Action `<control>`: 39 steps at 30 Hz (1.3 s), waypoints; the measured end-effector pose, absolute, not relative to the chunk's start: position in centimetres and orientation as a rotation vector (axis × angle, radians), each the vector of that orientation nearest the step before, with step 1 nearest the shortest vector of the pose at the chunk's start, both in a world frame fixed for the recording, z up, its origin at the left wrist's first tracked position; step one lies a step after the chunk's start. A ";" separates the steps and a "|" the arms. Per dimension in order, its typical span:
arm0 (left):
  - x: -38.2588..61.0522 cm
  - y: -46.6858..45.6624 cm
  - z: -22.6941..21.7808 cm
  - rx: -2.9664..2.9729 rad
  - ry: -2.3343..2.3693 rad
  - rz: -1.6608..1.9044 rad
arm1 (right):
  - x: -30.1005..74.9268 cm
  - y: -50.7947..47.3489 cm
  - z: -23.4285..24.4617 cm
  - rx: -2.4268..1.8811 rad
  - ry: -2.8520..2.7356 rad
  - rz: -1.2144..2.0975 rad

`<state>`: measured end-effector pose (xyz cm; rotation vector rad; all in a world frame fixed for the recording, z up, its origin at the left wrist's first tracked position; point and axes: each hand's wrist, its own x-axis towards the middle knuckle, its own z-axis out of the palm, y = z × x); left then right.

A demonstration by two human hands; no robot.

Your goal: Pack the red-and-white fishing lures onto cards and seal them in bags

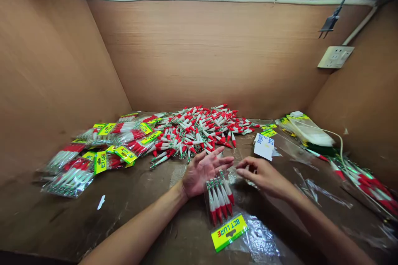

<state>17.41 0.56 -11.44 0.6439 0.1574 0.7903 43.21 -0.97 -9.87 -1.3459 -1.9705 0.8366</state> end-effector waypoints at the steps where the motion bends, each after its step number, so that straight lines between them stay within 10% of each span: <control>1: 17.4 0.6 -11.5 0.648 0.165 0.805 | 42.2 -1.5 -10.0 -1.300 -1.982 0.932; 8: 17.8 0.6 -11.6 0.826 0.410 0.917 | 39.4 -2.3 -12.4 -1.140 -1.736 1.689; 39: 19.5 -1.3 -13.6 1.349 1.044 0.900 | 38.5 -1.3 -13.4 -1.125 -1.294 1.520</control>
